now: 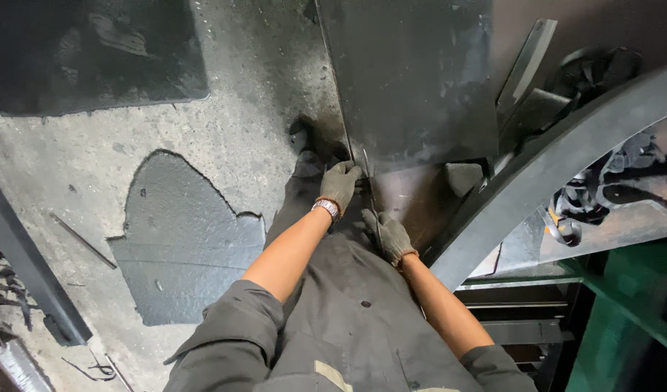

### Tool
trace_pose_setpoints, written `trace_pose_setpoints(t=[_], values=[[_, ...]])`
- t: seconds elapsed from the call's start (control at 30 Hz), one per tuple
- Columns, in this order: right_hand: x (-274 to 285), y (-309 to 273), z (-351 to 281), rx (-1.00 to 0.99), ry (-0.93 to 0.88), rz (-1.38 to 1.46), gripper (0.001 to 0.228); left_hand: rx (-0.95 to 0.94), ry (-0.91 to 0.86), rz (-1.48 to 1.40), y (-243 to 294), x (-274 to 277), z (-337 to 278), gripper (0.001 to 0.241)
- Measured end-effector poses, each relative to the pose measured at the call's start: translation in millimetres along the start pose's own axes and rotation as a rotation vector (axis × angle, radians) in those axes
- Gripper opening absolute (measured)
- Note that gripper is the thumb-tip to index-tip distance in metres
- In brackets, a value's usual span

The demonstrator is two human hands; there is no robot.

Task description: Trimming the edges of material strips using scissors in an industrial workshop.

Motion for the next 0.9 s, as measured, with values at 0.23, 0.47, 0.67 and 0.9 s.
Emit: trace_pose_setpoints(t=[0.23,0.47,0.67,0.9], values=[[-5.3,6.1,11.9,0.078,0.025,0.008,0.074,-0.172,0.054,0.092,-12.1,-2.6,14.1,0.042],[9.1,-20.6,-4.1,0.026,0.014,-0.003,0.072,-0.042,0.018,-0.246,-43.2,-12.0,36.4,0.040],[16.5,-32.0,-20.7,-0.122,-0.064,0.188,0.063,-0.244,0.012,-0.158,15.0,-0.2,2.7,0.062],[-3.8,-10.9,-4.1,-0.113,-0.109,0.335,0.056,-0.154,0.018,-0.046,14.8,-1.6,4.8,0.065]])
Point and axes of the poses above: each hand's wrist, its own z-axis towards the middle knuckle, its own x-axis out of the back of the hand, y = z × x, the point moved 8 cm from there along z, towards the middle knuckle, and after that the axes turned 4 degrees about y, right-handed, at the moved point
